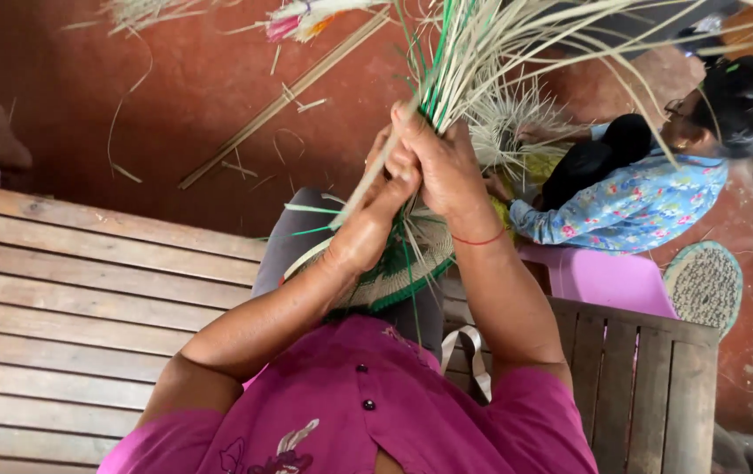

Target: The person is weaving the handle of a fan using green and natural fibers, carefully interlacing them to create a sturdy structure.

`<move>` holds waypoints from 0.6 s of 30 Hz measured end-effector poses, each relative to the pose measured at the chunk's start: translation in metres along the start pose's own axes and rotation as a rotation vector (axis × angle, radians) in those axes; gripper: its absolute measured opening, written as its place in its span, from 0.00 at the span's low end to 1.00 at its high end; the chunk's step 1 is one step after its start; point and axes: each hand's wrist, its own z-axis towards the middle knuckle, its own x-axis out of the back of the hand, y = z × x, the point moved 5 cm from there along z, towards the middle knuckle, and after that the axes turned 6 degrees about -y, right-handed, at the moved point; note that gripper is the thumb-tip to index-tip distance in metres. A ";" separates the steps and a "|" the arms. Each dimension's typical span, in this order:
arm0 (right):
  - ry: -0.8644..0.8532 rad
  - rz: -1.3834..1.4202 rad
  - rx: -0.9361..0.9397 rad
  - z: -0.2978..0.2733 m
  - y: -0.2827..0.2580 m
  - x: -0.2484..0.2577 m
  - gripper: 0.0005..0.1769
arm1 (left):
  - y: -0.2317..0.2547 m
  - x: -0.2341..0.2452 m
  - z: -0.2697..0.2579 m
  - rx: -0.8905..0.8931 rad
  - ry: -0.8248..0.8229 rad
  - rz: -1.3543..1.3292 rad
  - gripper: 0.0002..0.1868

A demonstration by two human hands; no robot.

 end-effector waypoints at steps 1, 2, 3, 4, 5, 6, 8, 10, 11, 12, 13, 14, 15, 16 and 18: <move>-0.002 -0.001 0.005 -0.004 -0.016 -0.001 0.24 | -0.003 0.000 0.002 -0.004 -0.003 0.002 0.46; -0.101 -0.187 0.057 -0.007 -0.035 -0.008 0.22 | -0.007 -0.001 0.004 0.006 -0.037 0.062 0.47; -0.202 -0.371 0.105 -0.013 -0.051 -0.016 0.20 | -0.011 -0.001 0.004 0.018 -0.066 0.123 0.48; -0.205 -0.370 0.107 -0.005 -0.050 -0.010 0.20 | -0.011 0.005 0.006 0.015 -0.064 0.125 0.48; -0.281 -0.440 0.169 0.000 -0.050 -0.009 0.18 | -0.014 0.009 0.006 0.054 -0.091 0.277 0.43; -0.358 -0.511 0.233 0.006 -0.050 -0.008 0.17 | -0.017 0.014 0.006 0.093 -0.117 0.429 0.39; -0.380 -0.522 0.211 0.007 -0.046 -0.006 0.18 | -0.027 0.020 0.011 0.120 -0.121 0.544 0.30; -0.408 -0.533 0.187 0.005 -0.044 -0.009 0.21 | -0.029 0.022 0.013 0.147 -0.120 0.657 0.23; -0.420 -0.528 0.196 0.003 -0.046 -0.012 0.22 | -0.022 0.019 0.013 0.113 -0.119 0.675 0.20; -0.432 -0.523 0.204 0.001 -0.048 -0.016 0.22 | -0.015 0.016 0.013 0.078 -0.117 0.694 0.17; -0.426 -0.524 0.201 0.001 -0.049 -0.016 0.22 | -0.019 0.017 0.013 0.082 -0.121 0.691 0.17; -0.445 -0.534 0.203 -0.001 -0.051 -0.018 0.22 | -0.018 0.018 0.014 0.003 -0.102 0.695 0.15; -0.465 -0.545 0.205 -0.001 -0.052 -0.019 0.22 | -0.017 0.020 0.015 -0.076 -0.082 0.698 0.13; -0.462 -0.546 0.203 -0.002 -0.052 -0.020 0.22 | -0.013 0.014 0.012 -0.074 -0.084 0.696 0.13; -0.509 -0.571 0.153 -0.002 -0.049 -0.022 0.24 | -0.001 0.005 0.007 -0.146 -0.036 0.686 0.13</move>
